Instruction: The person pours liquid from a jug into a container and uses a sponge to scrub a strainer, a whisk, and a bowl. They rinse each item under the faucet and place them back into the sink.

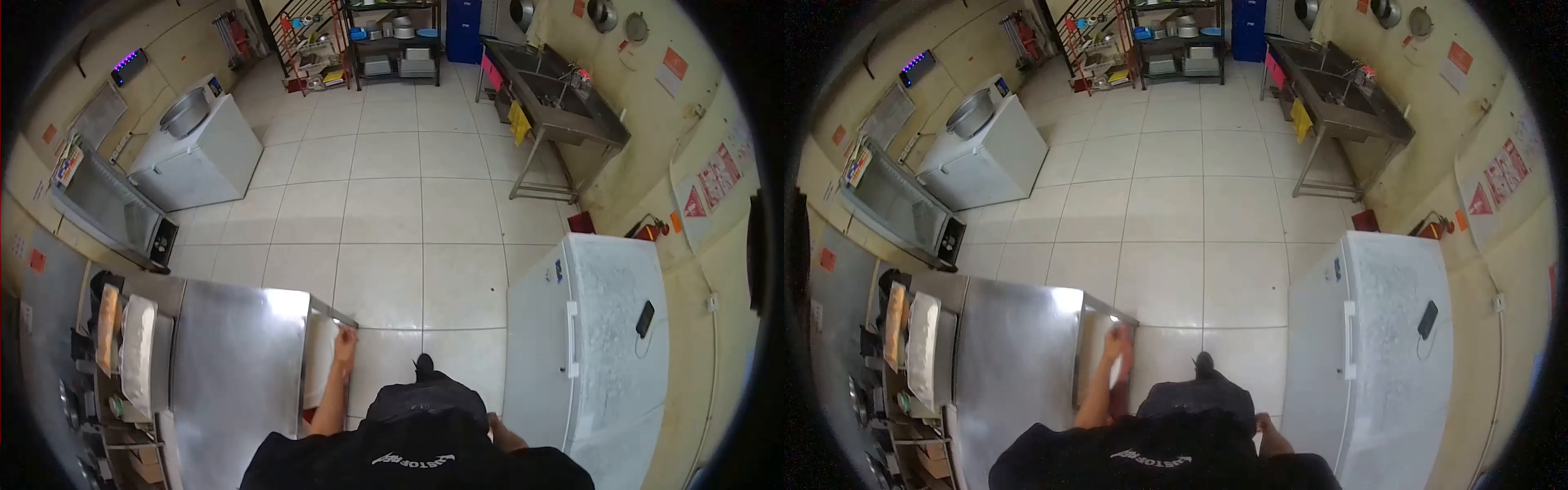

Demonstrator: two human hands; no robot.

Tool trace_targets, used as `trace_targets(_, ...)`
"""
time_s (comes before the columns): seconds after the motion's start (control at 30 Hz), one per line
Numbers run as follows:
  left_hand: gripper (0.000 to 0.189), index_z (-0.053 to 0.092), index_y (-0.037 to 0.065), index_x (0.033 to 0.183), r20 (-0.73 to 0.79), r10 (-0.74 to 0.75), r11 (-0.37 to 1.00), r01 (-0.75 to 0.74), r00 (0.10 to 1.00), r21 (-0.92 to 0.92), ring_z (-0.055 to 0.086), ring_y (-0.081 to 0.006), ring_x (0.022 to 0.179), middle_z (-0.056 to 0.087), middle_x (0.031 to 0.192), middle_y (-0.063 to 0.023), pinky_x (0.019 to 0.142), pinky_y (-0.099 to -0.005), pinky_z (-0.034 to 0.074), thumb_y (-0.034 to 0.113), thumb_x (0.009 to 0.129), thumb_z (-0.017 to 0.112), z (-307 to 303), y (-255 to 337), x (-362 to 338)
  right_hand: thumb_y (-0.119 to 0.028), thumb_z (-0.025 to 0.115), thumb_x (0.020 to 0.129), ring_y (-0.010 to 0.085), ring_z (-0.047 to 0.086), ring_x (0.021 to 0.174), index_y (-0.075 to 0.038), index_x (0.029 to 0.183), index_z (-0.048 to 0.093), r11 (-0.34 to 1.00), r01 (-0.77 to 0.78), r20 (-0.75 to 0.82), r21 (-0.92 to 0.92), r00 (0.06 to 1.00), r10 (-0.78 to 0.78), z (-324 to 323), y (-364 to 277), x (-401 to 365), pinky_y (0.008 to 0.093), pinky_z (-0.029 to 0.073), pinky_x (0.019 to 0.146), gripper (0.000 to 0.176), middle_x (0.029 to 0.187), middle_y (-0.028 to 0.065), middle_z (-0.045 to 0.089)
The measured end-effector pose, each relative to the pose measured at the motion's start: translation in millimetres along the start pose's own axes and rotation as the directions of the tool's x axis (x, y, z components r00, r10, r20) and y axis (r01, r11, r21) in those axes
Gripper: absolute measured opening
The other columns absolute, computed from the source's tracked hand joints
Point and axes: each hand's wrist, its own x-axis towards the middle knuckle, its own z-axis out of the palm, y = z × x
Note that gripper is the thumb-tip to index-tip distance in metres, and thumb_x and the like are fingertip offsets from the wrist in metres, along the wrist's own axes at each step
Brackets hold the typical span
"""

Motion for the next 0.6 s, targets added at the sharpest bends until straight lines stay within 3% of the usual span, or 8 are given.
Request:
trace_targets(0.07, 0.012, 0.051, 0.003, 0.086, -0.202, -0.089, 0.989, 0.110, 0.975, 0.095, 0.047, -0.0104, 0.063, 0.050, 0.069, -0.0016, 0.058, -0.0249, 0.042, 0.015, 0.084, 0.054, 22, -16, 2, -0.031, 0.055, 0.073, 0.0246, 0.060, 0.075, -0.009, 0.082, 0.062, 0.901, 0.202, 0.056, -0.384, 0.979, -0.195, -61, -91, 67, 0.0377, 0.047, 0.066, 0.025, 0.081, 0.0123, 0.063)
trace_targets(0.17, 0.038, 0.055, -0.003, 0.099, 0.012, -0.377, 0.771, 0.307, 0.926, 0.558, 0.055, -0.0290, 0.071, 0.058, 0.078, -0.0126, 0.063, -0.0385, 0.044, 0.033, 0.087, 0.048, 8, -17, -20, -0.031, 0.059, 0.068, 0.0287, 0.060, 0.074, -0.010, 0.080, 0.063, 0.230, 0.501, 0.391, -0.834, 0.831, -0.395, -166, -270, 161, 0.0376, 0.048, 0.068, 0.025, 0.078, 0.0124, 0.064)
trace_targets(0.2, 0.037, 0.054, -0.003, 0.099, 0.027, -0.450, 0.751, 0.362, 0.893, 0.552, 0.054, -0.0285, 0.071, 0.058, 0.079, -0.0125, 0.062, -0.0382, 0.045, 0.031, 0.086, 0.048, 6, -22, -20, -0.032, 0.054, 0.079, 0.0176, 0.061, 0.061, -0.005, 0.087, 0.063, 0.715, 0.524, 0.041, -0.463, 0.819, -0.573, -189, -330, 162, 0.0333, 0.049, 0.053, 0.029, 0.072, 0.0103, 0.064)
trace_targets(0.23, 0.035, 0.054, -0.002, 0.099, 0.049, -0.516, 0.727, 0.407, 0.855, 0.553, 0.054, -0.0281, 0.070, 0.058, 0.079, -0.0123, 0.061, -0.0380, 0.045, 0.030, 0.086, 0.047, 9, -27, -15, -0.026, 0.053, 0.080, 0.0176, 0.059, 0.054, -0.005, 0.087, 0.062, 0.917, 0.330, -0.128, -0.224, 0.923, -0.363, -221, -396, 165, 0.0310, 0.047, 0.048, 0.025, 0.068, 0.0095, 0.063)
trace_targets(0.3, 0.033, 0.054, -0.002, 0.098, 0.068, -0.608, 0.678, 0.473, 0.791, 0.563, 0.054, -0.0272, 0.069, 0.057, 0.079, -0.0120, 0.058, -0.0374, 0.045, 0.028, 0.086, 0.047, 9, -29, 21, -0.027, 0.053, 0.082, 0.0163, 0.059, 0.056, -0.003, 0.077, 0.063, 0.725, 0.535, -0.271, -0.433, 0.691, -0.671, -273, -505, 213, 0.0302, 0.048, 0.050, 0.026, 0.065, 0.0086, 0.062)
trace_targets(0.43, 0.027, 0.052, 0.000, 0.098, 0.111, -0.686, 0.618, 0.496, 0.719, 0.610, 0.054, -0.0255, 0.067, 0.056, 0.080, -0.0115, 0.054, -0.0362, 0.045, 0.023, 0.085, 0.046, -6, -33, 157, -0.017, 0.051, 0.083, 0.0132, 0.056, 0.059, 0.000, 0.068, 0.061, 0.698, 0.680, -0.442, 0.224, 0.709, -0.549, -320, -717, 176, 0.0273, 0.047, 0.059, 0.025, 0.063, 0.0065, 0.060)
trace_targets(0.53, 0.023, 0.052, 0.001, 0.098, 0.160, -0.693, 0.607, 0.449, 0.703, 0.656, 0.054, -0.0241, 0.065, 0.056, 0.080, -0.0110, 0.051, -0.0353, 0.045, 0.019, 0.084, 0.045, -20, -25, 289, -0.016, 0.050, 0.084, 0.0142, 0.056, 0.063, 0.000, 0.068, 0.062, 0.436, 0.896, -0.306, 0.083, 0.440, -0.844, -322, -745, 245, 0.0301, 0.046, 0.064, 0.025, 0.067, 0.0076, 0.061)
trace_targets(0.6, 0.021, 0.051, 0.002, 0.098, 0.187, -0.690, 0.626, 0.446, 0.700, 0.640, 0.054, -0.0233, 0.064, 0.055, 0.081, -0.0107, 0.049, -0.0347, 0.045, 0.017, 0.084, 0.045, -27, -16, 402, -0.033, 0.050, 0.085, 0.0200, 0.059, 0.068, -0.003, 0.073, 0.063, 0.731, 0.650, -0.258, -0.208, 0.685, -0.682, -345, -779, 193, 0.0305, 0.046, 0.069, 0.035, 0.072, 0.0082, 0.063)
